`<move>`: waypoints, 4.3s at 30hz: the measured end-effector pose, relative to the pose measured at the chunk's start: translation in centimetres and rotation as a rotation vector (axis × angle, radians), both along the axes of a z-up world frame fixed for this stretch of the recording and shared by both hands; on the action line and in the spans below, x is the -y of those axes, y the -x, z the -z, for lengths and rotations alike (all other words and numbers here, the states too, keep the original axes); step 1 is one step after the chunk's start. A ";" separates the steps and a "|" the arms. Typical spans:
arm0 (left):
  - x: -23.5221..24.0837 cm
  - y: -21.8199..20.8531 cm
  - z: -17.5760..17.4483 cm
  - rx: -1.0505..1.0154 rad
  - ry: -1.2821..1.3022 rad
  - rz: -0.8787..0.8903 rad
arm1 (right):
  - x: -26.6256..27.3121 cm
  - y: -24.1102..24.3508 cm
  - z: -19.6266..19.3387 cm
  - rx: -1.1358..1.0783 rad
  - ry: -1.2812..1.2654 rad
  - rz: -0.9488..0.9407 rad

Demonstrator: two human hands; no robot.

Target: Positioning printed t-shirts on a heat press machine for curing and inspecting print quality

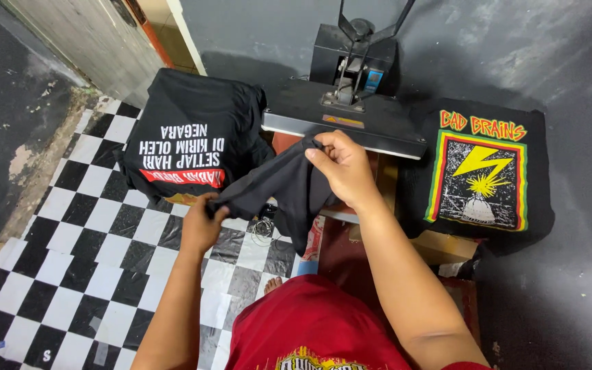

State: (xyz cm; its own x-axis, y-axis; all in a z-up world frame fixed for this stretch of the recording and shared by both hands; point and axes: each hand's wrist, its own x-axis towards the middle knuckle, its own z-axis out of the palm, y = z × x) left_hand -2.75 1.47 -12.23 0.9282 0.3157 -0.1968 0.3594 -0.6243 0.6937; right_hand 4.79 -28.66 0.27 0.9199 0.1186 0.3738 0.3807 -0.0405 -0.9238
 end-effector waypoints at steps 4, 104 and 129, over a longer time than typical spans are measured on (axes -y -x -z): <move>5.7 -0.7 -8.2 0.467 0.132 0.225 | -1.0 -0.5 1.1 -0.036 -0.016 -0.147; 6.4 0.5 -12.3 0.361 0.417 0.192 | 1.1 1.9 2.8 -0.271 -0.139 -0.122; 9.0 0.4 -10.9 0.447 0.754 0.086 | 0.4 3.5 0.5 -0.225 -0.176 0.026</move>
